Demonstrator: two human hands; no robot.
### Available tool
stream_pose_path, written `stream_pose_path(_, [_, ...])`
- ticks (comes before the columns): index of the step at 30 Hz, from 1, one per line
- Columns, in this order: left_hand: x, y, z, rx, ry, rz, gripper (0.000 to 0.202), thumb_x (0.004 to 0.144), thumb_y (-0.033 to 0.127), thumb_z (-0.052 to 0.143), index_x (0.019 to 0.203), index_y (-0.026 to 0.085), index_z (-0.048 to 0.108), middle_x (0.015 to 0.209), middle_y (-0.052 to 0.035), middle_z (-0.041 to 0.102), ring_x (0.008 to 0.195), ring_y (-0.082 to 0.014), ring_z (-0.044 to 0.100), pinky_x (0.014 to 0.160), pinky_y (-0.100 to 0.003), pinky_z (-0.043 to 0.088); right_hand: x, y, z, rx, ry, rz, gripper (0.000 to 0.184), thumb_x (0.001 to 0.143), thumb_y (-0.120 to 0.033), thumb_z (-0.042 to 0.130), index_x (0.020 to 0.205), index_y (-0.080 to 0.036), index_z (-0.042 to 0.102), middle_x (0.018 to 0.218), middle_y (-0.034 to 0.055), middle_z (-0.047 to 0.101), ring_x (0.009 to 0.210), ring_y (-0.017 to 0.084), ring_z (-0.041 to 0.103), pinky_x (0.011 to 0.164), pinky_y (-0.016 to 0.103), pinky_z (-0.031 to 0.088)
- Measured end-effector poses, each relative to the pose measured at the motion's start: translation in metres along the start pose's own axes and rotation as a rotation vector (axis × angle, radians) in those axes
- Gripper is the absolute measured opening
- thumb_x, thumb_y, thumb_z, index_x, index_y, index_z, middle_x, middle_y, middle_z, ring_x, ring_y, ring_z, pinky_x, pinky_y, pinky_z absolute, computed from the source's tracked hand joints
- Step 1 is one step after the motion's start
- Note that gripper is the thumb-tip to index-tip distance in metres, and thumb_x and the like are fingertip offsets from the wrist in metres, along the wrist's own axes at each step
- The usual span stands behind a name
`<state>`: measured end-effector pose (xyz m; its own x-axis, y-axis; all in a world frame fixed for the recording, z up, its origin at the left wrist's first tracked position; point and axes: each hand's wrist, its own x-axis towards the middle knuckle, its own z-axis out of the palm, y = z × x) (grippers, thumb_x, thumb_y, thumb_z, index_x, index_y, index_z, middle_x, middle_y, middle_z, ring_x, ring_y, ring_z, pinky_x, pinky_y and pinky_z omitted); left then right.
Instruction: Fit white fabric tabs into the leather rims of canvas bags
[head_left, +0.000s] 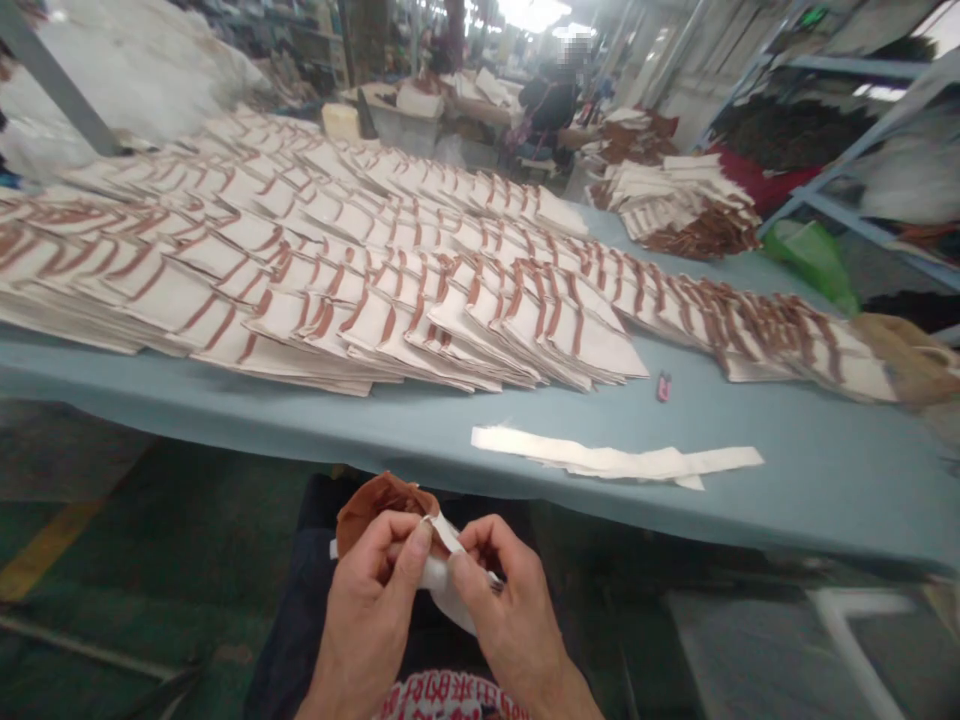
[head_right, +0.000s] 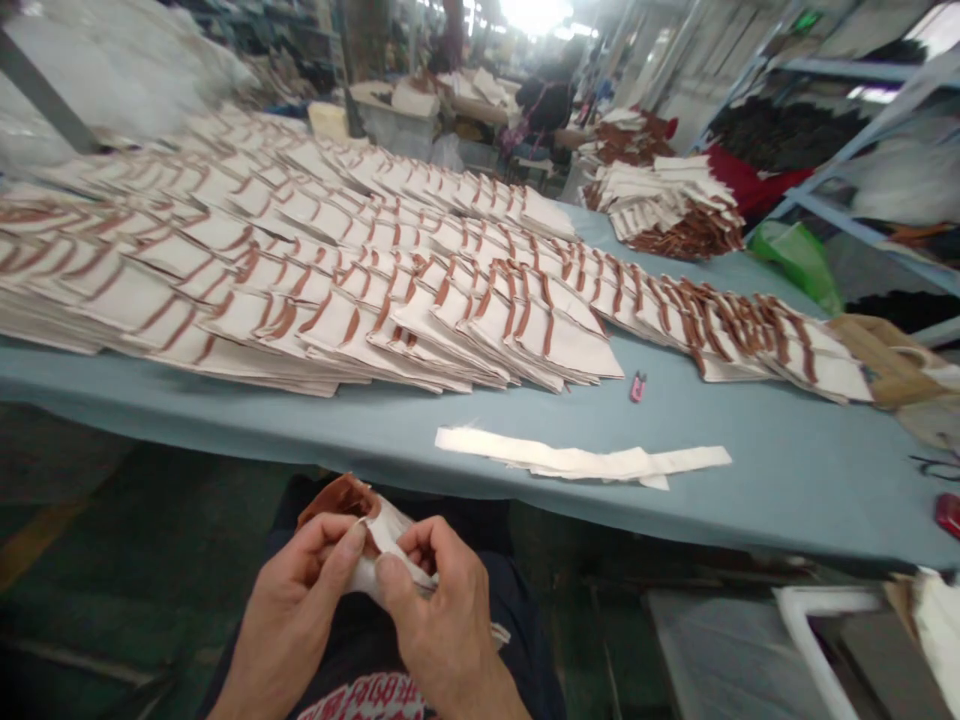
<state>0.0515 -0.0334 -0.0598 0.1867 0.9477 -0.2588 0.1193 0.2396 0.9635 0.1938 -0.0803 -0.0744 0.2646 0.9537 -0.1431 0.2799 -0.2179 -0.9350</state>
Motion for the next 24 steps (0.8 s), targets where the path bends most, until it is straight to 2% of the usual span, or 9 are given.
stream_pose_path(4, [-0.002, -0.010, 0.009, -0.064, 0.013, -0.061, 0.036, 0.084, 0.053, 0.070, 0.078, 0.017, 0.067, 0.065, 0.0002, 0.068, 0.057, -0.0160, 0.061, 0.054, -0.021, 0.049, 0.004, 0.011, 0.012, -0.018, 0.042, 0.044, 0.040, 0.089, -0.053, 0.064, 0.071, -0.021, 0.050, 0.065, -0.0049, 0.048, 0.062, 0.013, 0.043, 0.059, 0.027, 0.032])
stream_pose_path(7, [-0.002, -0.019, 0.011, -0.099, 0.016, -0.125, 0.039, 0.083, 0.055, 0.070, 0.072, 0.017, 0.065, 0.060, 0.0018, 0.064, 0.053, -0.0135, 0.055, 0.051, -0.020, 0.045, -0.002, 0.022, 0.019, 0.097, -0.025, 0.069, 0.043, 0.093, -0.060, 0.057, 0.074, -0.022, 0.047, 0.067, -0.0047, 0.046, 0.064, 0.014, 0.044, 0.060, 0.026, 0.034])
stream_pose_path(10, [-0.001, -0.028, 0.008, -0.051, 0.044, -0.108, 0.039, 0.083, 0.054, 0.070, 0.070, 0.018, 0.064, 0.060, 0.0020, 0.062, 0.055, -0.0139, 0.054, 0.052, -0.020, 0.045, -0.009, 0.033, 0.019, 0.139, -0.086, 0.069, 0.044, 0.096, -0.062, 0.051, 0.079, -0.021, 0.051, 0.070, -0.0032, 0.049, 0.066, 0.015, 0.046, 0.060, 0.026, 0.036])
stream_pose_path(12, [0.001, -0.032, 0.005, -0.025, 0.010, -0.111, 0.038, 0.084, 0.054, 0.069, 0.074, 0.018, 0.065, 0.063, 0.0013, 0.062, 0.057, -0.0148, 0.055, 0.054, -0.021, 0.045, -0.012, 0.041, 0.015, 0.086, -0.081, 0.025, 0.044, 0.097, -0.061, 0.053, 0.079, -0.021, 0.053, 0.070, -0.0026, 0.051, 0.064, 0.014, 0.048, 0.060, 0.026, 0.035])
stream_pose_path(14, [0.003, -0.033, 0.001, 0.005, -0.077, -0.122, 0.038, 0.086, 0.053, 0.068, 0.076, 0.017, 0.066, 0.065, 0.0009, 0.061, 0.060, -0.0154, 0.054, 0.056, -0.022, 0.045, -0.012, 0.045, 0.012, 0.034, -0.052, -0.004, 0.043, 0.097, -0.057, 0.056, 0.075, -0.021, 0.052, 0.066, -0.0033, 0.051, 0.060, 0.013, 0.047, 0.058, 0.026, 0.034])
stream_pose_path(16, [0.006, -0.033, -0.003, 0.059, -0.160, -0.112, 0.038, 0.086, 0.052, 0.067, 0.073, 0.017, 0.065, 0.066, 0.0010, 0.058, 0.062, -0.0154, 0.053, 0.057, -0.022, 0.045, -0.012, 0.045, 0.009, 0.013, -0.073, -0.016, 0.042, 0.098, -0.055, 0.057, 0.074, -0.021, 0.051, 0.064, -0.0039, 0.050, 0.058, 0.012, 0.046, 0.057, 0.026, 0.033])
stream_pose_path(18, [0.007, -0.031, -0.005, 0.122, -0.180, -0.077, 0.039, 0.088, 0.051, 0.065, 0.069, 0.017, 0.061, 0.065, 0.0019, 0.054, 0.062, -0.0146, 0.049, 0.057, -0.022, 0.042, -0.011, 0.042, 0.007, 0.018, -0.116, -0.015, 0.042, 0.098, -0.054, 0.058, 0.073, -0.021, 0.050, 0.064, -0.0041, 0.050, 0.058, 0.012, 0.046, 0.056, 0.025, 0.033])
stream_pose_path(21, [0.007, -0.030, -0.004, 0.161, -0.124, -0.026, 0.042, 0.090, 0.053, 0.062, 0.068, 0.018, 0.057, 0.063, 0.0033, 0.049, 0.060, -0.0134, 0.044, 0.054, -0.021, 0.038, -0.008, 0.035, 0.008, 0.061, -0.128, 0.032, 0.043, 0.095, -0.056, 0.062, 0.074, -0.021, 0.051, 0.064, -0.0045, 0.049, 0.059, 0.012, 0.046, 0.056, 0.025, 0.033])
stream_pose_path(24, [0.007, -0.034, 0.003, 0.062, -0.086, -0.053, 0.047, 0.090, 0.060, 0.060, 0.068, 0.019, 0.053, 0.063, 0.0036, 0.046, 0.058, -0.0130, 0.042, 0.052, -0.021, 0.037, -0.004, 0.031, 0.012, 0.153, -0.140, 0.056, 0.038, 0.095, -0.055, 0.060, 0.081, -0.021, 0.053, 0.068, -0.0039, 0.051, 0.062, 0.013, 0.047, 0.058, 0.025, 0.035])
